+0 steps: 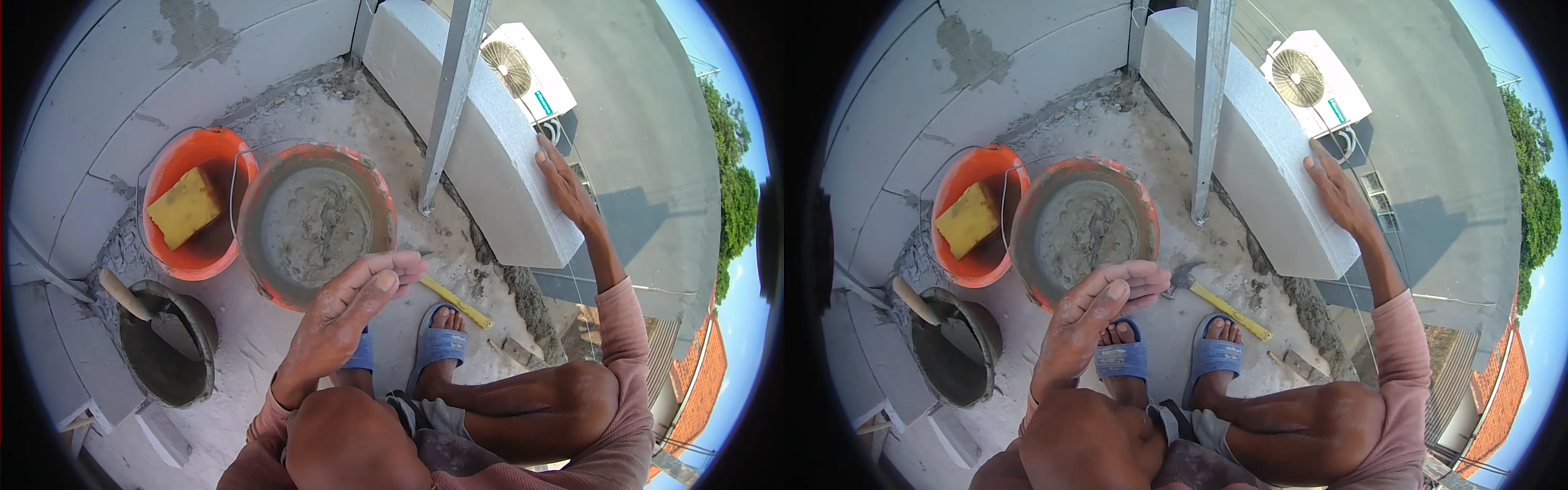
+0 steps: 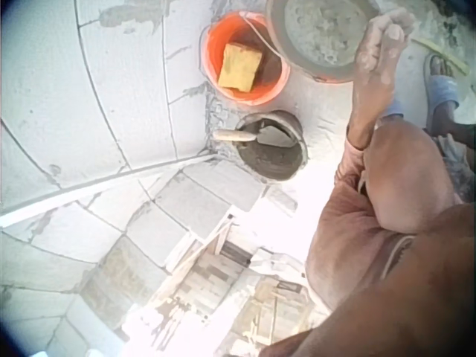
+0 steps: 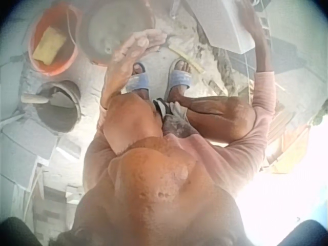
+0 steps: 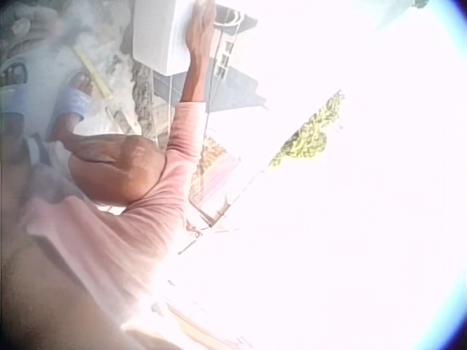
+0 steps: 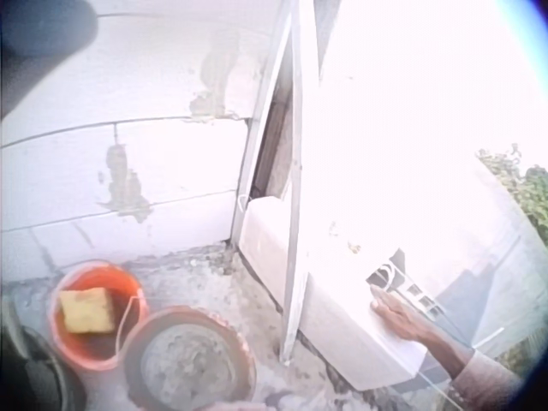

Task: The person installs a white block by applying mortar, positioning it against a metal frame, and securing it with wire.

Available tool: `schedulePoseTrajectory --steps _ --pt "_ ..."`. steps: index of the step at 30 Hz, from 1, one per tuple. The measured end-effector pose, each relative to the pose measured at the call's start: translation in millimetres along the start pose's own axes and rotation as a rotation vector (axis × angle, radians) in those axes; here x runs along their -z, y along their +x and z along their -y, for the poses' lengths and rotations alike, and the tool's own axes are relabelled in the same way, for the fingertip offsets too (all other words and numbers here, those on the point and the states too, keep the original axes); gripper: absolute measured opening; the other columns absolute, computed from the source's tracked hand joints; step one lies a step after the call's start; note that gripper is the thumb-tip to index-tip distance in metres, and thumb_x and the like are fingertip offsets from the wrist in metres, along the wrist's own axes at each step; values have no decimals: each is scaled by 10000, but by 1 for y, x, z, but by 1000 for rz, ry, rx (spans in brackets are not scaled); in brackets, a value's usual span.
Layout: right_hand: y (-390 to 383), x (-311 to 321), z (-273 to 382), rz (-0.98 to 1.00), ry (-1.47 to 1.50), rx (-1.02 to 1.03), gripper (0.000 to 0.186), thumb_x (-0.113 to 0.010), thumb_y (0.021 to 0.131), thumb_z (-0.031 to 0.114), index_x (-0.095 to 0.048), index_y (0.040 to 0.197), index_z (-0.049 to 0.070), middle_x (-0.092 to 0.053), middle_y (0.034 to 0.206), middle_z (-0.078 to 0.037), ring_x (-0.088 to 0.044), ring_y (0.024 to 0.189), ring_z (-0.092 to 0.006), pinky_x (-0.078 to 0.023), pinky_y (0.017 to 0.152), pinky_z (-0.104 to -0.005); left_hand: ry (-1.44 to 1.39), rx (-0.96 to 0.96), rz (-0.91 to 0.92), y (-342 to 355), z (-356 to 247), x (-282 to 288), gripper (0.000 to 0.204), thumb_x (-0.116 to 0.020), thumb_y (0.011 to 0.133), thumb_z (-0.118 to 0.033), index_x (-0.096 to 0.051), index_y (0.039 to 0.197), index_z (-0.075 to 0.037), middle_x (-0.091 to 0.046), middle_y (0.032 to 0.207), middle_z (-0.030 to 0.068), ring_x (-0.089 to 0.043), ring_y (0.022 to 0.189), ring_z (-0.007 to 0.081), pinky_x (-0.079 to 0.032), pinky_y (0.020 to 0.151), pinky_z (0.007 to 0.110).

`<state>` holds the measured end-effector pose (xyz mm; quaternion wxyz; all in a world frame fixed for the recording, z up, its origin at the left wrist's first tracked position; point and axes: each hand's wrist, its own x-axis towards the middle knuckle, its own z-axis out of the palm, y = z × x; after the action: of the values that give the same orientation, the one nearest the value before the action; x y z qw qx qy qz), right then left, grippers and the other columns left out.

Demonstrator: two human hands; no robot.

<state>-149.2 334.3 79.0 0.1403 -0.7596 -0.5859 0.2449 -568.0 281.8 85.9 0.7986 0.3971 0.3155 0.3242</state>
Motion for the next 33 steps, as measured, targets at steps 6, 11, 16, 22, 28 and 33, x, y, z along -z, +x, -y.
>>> schedulePoseTrajectory --steps 6,11,16,22,28,33 --pt "2 0 -8 -24 -90 5 833 -408 1038 631 -285 1616 44 -302 1640 -266 -275 1537 -385 -191 1261 -438 -38 0 -7 7 1 -1 374 -477 1101 -202 -563 1376 36 -638 1342 186 -592 1291 234 -444 1124 383" --pt "14 -9 -9 -30 -62 73 1006 -454 898 811 -275 1635 151 -263 1658 -252 -257 1531 -447 -245 1229 -594 -19 -12 -142 -7 -13 -9 404 -489 1080 -218 -564 1354 70 -652 1305 224 -622 1257 280 -455 1114 387" --pt "6 -2 -39 -64 -129 67 1057 -494 853 843 -297 1628 153 -278 1653 -244 -263 1529 -441 -250 1223 -619 -39 34 -102 10 8 -9 412 -484 1081 -221 -550 1366 69 -653 1306 226 -633 1246 293 -472 1100 399" --pt "2 -5 -36 -66 -113 118 1017 -455 889 823 -312 1620 130 -285 1654 -231 -258 1534 -429 -236 1238 -594 -17 24 -96 5 8 -4 442 -472 1088 -255 -527 1387 65 -646 1318 224 -625 1267 305 -470 1100 398" --pt "-14 -9 -42 -88 0 127 1017 -316 921 838 -287 1626 106 -282 1655 -231 -264 1534 -420 -221 1251 -569 -35 27 -81 8 13 -9 441 -480 1085 -256 -533 1381 65 -646 1316 233 -627 1263 305 -467 1107 403" --pt "-24 5 -43 -37 9 4 960 -312 972 772 -272 1623 67 -314 1637 -245 -302 1519 -414 -232 1254 -539 -23 135 37 17 24 -17 421 -481 1080 -226 -536 1374 70 -643 1314 244 -619 1270 305 -464 1111 406"
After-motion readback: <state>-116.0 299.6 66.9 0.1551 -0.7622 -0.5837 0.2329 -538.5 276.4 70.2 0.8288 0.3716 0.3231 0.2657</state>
